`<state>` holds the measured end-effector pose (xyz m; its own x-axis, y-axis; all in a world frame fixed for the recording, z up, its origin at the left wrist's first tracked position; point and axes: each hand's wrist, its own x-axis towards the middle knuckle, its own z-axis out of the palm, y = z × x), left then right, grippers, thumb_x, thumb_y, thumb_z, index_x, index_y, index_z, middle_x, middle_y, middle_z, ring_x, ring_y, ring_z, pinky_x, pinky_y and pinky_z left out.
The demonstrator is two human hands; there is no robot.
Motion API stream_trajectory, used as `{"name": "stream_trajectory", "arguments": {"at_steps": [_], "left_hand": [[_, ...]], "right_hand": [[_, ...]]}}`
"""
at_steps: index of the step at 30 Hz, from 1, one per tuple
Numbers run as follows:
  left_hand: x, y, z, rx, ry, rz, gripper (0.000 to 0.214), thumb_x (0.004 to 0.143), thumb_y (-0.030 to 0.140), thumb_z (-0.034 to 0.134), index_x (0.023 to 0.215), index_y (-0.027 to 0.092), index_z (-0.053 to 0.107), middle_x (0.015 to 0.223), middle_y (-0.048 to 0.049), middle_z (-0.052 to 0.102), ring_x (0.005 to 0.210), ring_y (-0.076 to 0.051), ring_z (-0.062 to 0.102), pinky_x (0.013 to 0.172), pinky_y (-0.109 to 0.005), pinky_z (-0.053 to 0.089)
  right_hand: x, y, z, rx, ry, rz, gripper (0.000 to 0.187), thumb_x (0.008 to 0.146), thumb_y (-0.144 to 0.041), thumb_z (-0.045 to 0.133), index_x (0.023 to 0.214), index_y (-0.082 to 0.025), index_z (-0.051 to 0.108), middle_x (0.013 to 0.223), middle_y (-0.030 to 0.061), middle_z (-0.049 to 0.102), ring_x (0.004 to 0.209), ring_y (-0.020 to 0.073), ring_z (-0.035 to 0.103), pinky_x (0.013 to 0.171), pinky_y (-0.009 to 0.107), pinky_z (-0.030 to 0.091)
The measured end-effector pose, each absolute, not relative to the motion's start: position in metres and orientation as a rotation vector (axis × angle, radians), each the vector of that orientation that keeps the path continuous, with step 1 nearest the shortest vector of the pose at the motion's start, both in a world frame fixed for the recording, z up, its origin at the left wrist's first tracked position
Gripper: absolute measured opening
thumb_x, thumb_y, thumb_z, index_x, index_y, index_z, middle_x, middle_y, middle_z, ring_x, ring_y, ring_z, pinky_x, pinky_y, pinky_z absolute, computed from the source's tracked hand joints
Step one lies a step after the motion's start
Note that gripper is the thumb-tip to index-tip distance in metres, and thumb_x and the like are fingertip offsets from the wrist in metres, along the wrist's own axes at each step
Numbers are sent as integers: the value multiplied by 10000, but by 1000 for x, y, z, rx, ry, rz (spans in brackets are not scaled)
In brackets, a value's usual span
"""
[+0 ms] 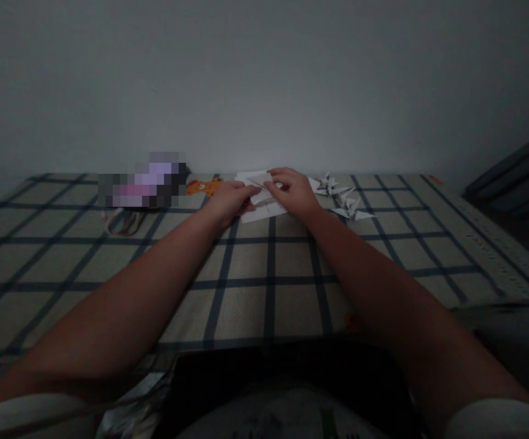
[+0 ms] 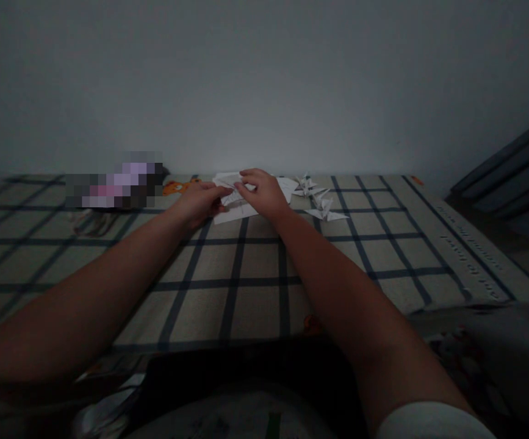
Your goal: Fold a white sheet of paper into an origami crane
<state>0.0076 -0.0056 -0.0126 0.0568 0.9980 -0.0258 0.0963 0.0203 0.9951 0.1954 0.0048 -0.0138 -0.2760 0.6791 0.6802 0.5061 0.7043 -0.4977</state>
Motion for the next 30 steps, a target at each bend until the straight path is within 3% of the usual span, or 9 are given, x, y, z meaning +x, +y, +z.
{"name": "stream_trajectory", "arguments": {"at_steps": [3, 8, 12, 17, 25, 30], "left_hand": [[9, -8, -10, 1273, 1209, 1083, 182, 730, 291, 740, 683, 154, 630, 537, 0, 580, 429, -81, 490, 412, -200, 314], [12, -9, -9, 1254, 1164, 1069, 121, 705, 229, 725, 684, 133, 654, 574, -8, 602, 461, -78, 520, 442, -189, 381], [11, -5, -16, 1275, 1182, 1031, 142, 691, 252, 737, 697, 130, 664, 628, -20, 625, 505, -92, 559, 499, -210, 473], [12, -3, -18, 1280, 1164, 1016, 98, 683, 231, 700, 691, 139, 668, 648, -23, 633, 510, -95, 558, 466, -199, 448], [16, -13, -9, 1220, 1156, 1111, 114, 688, 187, 743, 763, 115, 697, 710, -36, 667, 571, -108, 602, 521, -204, 490], [14, -14, -6, 1206, 1189, 1165, 76, 702, 164, 736, 745, 136, 679, 688, -14, 644, 571, -101, 591, 537, -198, 487]], "right_hand": [[194, 3, -13, -892, -2024, 200, 197, 898, -228, 636, 1022, -165, 775, 1142, 105, 771, 1090, 214, 704, 1006, 386, 535], [191, -4, -9, -962, -2200, 139, 409, 835, -79, 617, 1217, -158, 737, 1271, 90, 743, 1194, 220, 682, 1082, 379, 491], [188, -12, -1, -1047, -2316, 64, 342, 917, -118, 551, 1187, -152, 758, 1239, 91, 758, 1173, 232, 698, 1068, 377, 490], [185, -18, 3, -1140, -2192, 19, 371, 957, -158, 507, 1264, -154, 716, 1260, 100, 746, 1140, 230, 706, 1035, 362, 491], [190, -11, -4, -1089, -2144, 104, 316, 990, -231, 472, 1146, -177, 741, 1111, 84, 774, 985, 207, 711, 919, 336, 498], [189, -7, -6, -1007, -2113, 120, 276, 924, -148, 548, 1156, -147, 697, 1127, 95, 744, 1016, 203, 672, 943, 333, 482]]}}
